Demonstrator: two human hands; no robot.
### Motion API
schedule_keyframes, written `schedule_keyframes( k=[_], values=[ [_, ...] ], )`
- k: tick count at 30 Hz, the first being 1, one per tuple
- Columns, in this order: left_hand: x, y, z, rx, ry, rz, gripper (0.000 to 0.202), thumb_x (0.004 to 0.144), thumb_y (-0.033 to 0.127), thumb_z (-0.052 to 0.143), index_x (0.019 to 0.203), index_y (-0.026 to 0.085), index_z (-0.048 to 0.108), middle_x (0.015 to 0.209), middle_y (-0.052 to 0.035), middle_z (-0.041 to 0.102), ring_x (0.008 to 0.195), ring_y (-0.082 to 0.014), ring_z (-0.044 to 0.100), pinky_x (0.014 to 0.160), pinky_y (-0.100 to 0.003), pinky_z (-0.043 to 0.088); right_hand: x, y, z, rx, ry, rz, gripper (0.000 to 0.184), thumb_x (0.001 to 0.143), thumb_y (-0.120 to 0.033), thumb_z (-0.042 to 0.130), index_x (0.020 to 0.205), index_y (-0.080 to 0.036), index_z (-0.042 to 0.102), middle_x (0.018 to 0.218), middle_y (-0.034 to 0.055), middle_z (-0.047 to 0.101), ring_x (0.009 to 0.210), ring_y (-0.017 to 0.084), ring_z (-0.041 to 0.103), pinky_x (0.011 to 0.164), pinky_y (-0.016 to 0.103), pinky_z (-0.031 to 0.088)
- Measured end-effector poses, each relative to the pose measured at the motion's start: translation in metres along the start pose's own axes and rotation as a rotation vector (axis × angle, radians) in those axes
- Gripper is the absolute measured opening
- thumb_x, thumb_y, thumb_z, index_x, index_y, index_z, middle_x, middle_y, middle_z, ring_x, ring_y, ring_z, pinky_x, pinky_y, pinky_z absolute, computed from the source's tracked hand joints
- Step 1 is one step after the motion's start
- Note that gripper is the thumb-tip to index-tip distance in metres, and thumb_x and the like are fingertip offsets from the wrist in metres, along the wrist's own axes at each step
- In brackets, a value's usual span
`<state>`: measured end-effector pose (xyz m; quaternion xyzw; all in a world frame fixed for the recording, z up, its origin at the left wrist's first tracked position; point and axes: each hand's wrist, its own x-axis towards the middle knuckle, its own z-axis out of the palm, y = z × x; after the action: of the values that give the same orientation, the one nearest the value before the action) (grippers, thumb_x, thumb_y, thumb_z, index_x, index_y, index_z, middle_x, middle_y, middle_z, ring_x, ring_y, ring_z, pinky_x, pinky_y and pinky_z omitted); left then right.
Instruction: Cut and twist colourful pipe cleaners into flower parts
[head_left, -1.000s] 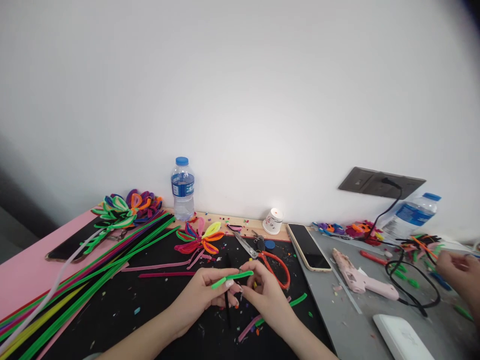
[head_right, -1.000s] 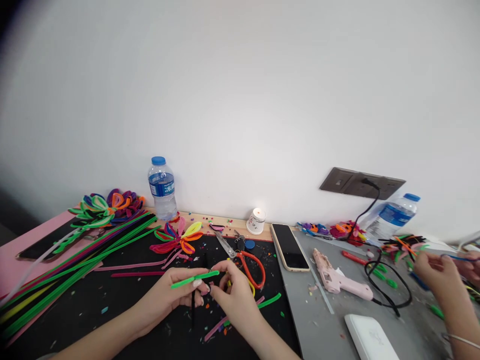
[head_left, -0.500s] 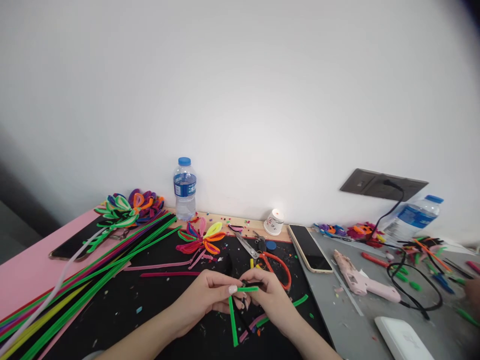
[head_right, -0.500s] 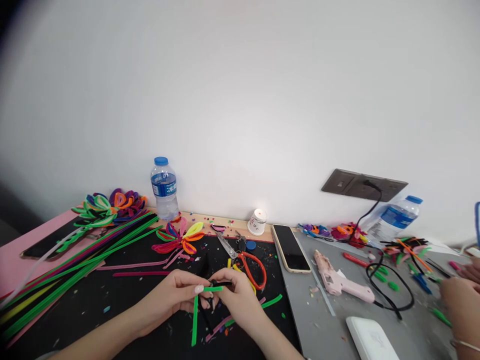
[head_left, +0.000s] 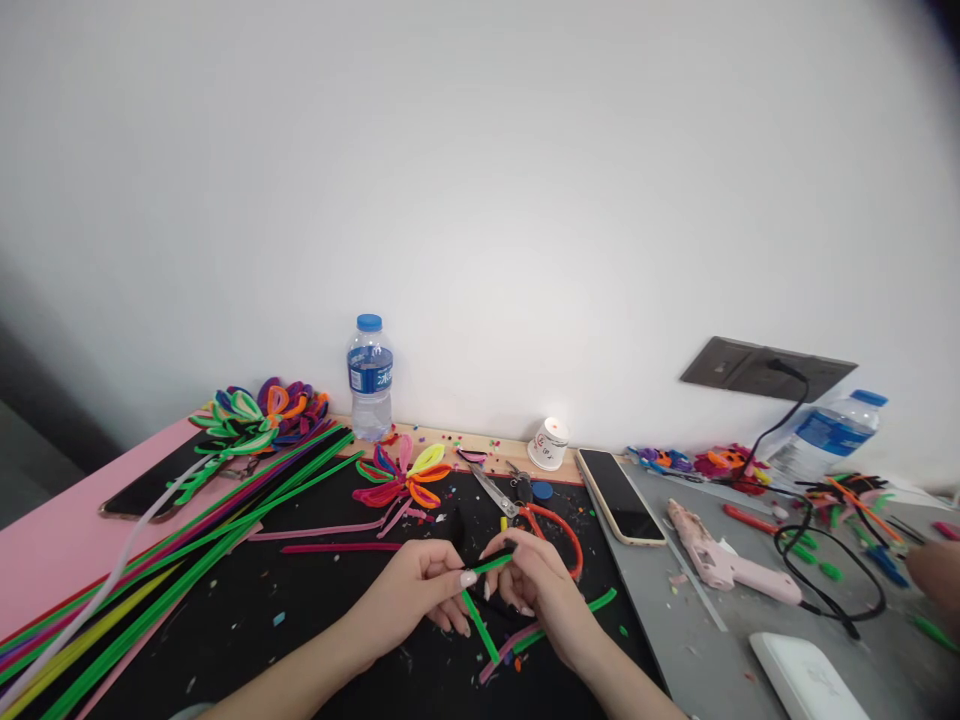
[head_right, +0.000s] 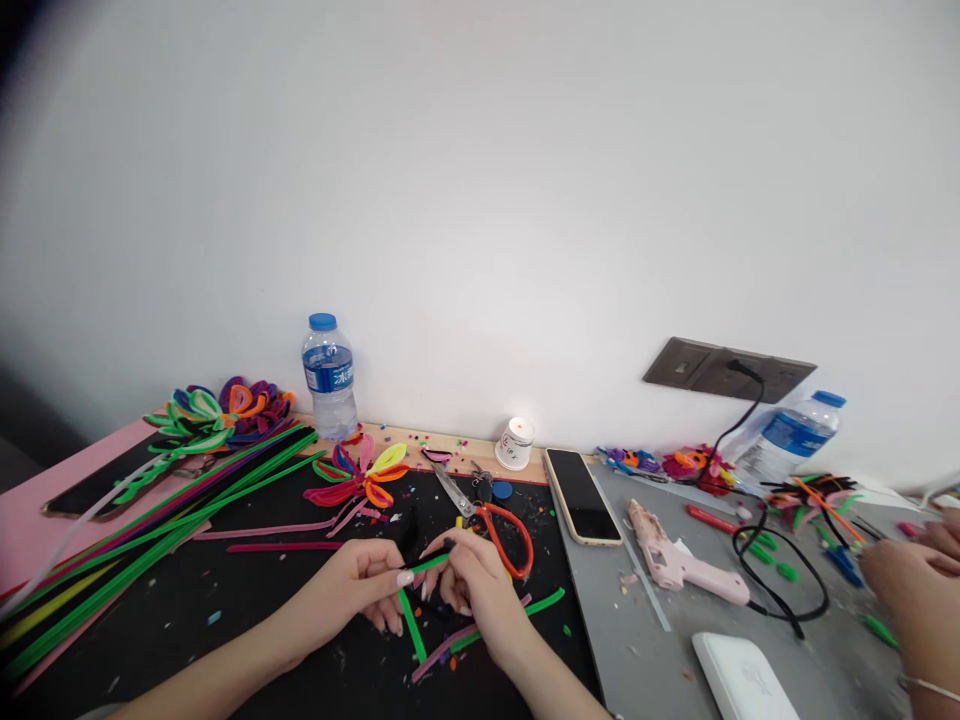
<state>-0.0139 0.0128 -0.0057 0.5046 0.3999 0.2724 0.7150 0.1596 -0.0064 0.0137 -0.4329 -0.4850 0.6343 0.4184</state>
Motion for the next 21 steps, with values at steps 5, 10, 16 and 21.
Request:
schedule_keyframes(
  k=[5,10,16,21],
  values=[
    [0.002,0.0,-0.002,-0.03,0.091,0.106,0.034,0.074,0.045,0.056,0.062,0.015,0.046,0.05,-0.0001,0.063,0.043,-0.0119,0.059,0.044,-0.019,0.041,-0.001,0.002,-0.001,-0.147,0.026,-0.086,0.031,0.081,-0.045,0.045,0.083,-0.016,0.056,0.069,0.001,0.054,0.044,0.006,0.035,0.039,0.019,0.022],
    [0.003,-0.003,-0.003,-0.039,0.101,0.129,0.036,0.074,0.048,0.054,0.062,0.015,0.046,0.048,0.0012,0.06,0.041,-0.0111,0.057,0.043,-0.02,0.04,-0.005,0.009,0.002,-0.588,0.056,-0.233,0.024,0.064,-0.012,0.062,0.086,-0.02,0.057,0.067,-0.0038,0.053,0.048,0.007,0.038,0.044,0.018,0.03],
    [0.003,-0.003,-0.002,-0.013,0.102,0.103,0.037,0.074,0.05,0.053,0.061,0.016,0.044,0.046,0.0017,0.059,0.038,-0.0104,0.055,0.04,-0.019,0.037,-0.007,0.008,0.003,-0.838,0.074,-0.409,0.025,0.071,-0.015,0.06,0.094,-0.022,0.061,0.076,0.0009,0.061,0.056,0.012,0.049,0.052,0.022,0.038],
    [0.002,-0.003,0.0,0.028,0.101,0.104,0.036,0.075,0.049,0.052,0.061,0.016,0.044,0.046,0.0014,0.06,0.037,-0.0102,0.054,0.039,-0.018,0.035,-0.007,0.004,0.003,-0.831,0.081,-0.412,0.01,0.08,-0.019,0.053,0.081,-0.021,0.063,0.073,0.0018,0.064,0.063,0.015,0.056,0.058,0.024,0.04]
  ],
)
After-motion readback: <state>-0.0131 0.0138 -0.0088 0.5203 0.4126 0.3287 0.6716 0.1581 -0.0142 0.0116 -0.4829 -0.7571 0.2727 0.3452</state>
